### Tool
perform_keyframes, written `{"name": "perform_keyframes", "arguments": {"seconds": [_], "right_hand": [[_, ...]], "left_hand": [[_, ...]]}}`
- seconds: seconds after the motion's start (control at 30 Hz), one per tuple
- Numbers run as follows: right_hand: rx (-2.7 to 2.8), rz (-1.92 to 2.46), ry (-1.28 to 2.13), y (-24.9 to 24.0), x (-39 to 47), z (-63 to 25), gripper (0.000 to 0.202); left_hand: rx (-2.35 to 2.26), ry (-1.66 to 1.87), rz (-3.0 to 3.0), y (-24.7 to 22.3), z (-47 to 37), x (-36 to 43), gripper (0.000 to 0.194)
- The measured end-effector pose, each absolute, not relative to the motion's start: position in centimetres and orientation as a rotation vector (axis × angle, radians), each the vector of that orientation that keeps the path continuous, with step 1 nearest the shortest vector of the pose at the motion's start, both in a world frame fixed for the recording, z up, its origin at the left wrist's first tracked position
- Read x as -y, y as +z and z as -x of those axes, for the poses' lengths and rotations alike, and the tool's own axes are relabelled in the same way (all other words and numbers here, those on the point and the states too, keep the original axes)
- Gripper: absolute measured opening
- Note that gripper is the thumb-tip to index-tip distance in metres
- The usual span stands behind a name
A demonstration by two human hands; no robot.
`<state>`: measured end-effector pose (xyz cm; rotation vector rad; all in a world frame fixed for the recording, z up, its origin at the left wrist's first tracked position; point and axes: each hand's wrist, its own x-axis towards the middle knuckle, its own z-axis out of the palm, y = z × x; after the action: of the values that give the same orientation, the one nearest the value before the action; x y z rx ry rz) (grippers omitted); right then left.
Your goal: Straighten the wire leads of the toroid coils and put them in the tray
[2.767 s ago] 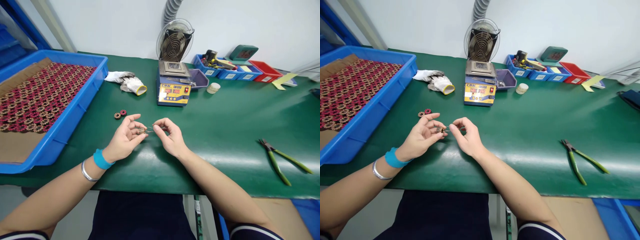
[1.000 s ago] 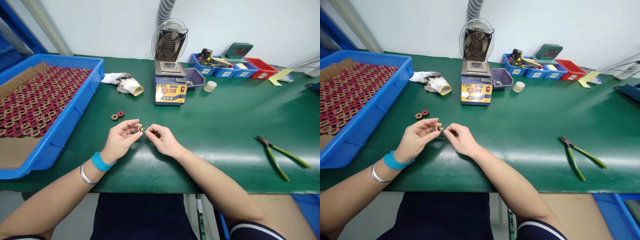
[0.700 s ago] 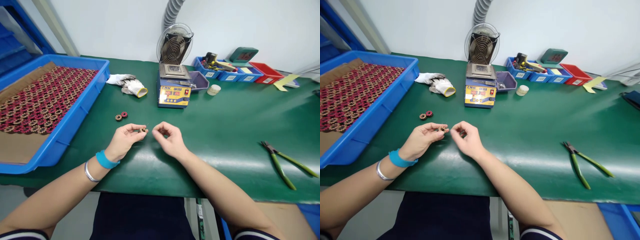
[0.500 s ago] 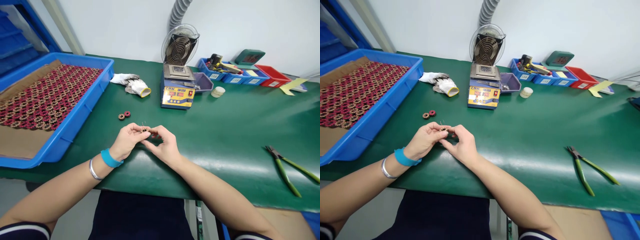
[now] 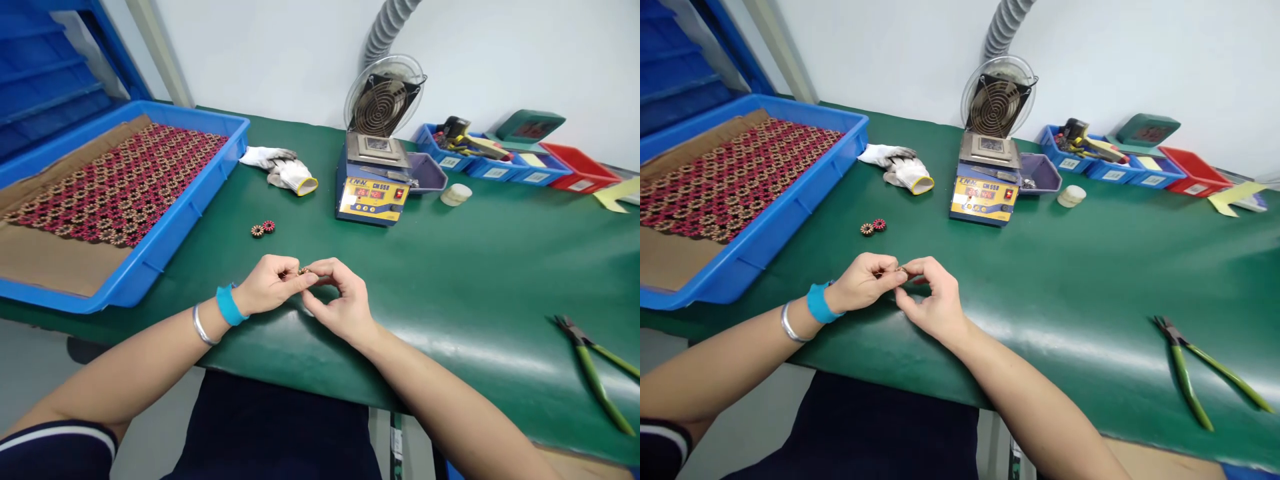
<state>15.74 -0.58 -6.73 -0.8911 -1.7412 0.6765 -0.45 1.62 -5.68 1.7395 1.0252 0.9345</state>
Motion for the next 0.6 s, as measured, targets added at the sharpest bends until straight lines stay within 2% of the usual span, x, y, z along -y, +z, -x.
{"name": "perform_keyframes", "arguments": {"seconds": [0.2, 0.33, 0.5, 0.6], "right_hand": [[1.789, 0.800, 0.694, -6.7, 0.7, -16.0, 0.016], [1.801, 0.749, 0.745, -6.6, 0.5, -16.3, 0.015], [1.705, 0.825, 0.864, -6.3, 0.2, -16.6, 0.017], [1.619, 0.859, 0.955, -6.2, 0.1, -16.8, 0.019]], "left_hand": [[-0.930, 0.984, -1.990, -5.2, 0.6, -1.3, 0.039], [-0.951, 1.051, -2.013, -4.1, 1.7, -1.4, 0.049], [-1.003, 1.513, -1.568, -3.4, 3.2, -2.6, 0.057], [-1.051, 1.634, -1.487, -4.1, 3.2, -3.7, 0.060]]}}
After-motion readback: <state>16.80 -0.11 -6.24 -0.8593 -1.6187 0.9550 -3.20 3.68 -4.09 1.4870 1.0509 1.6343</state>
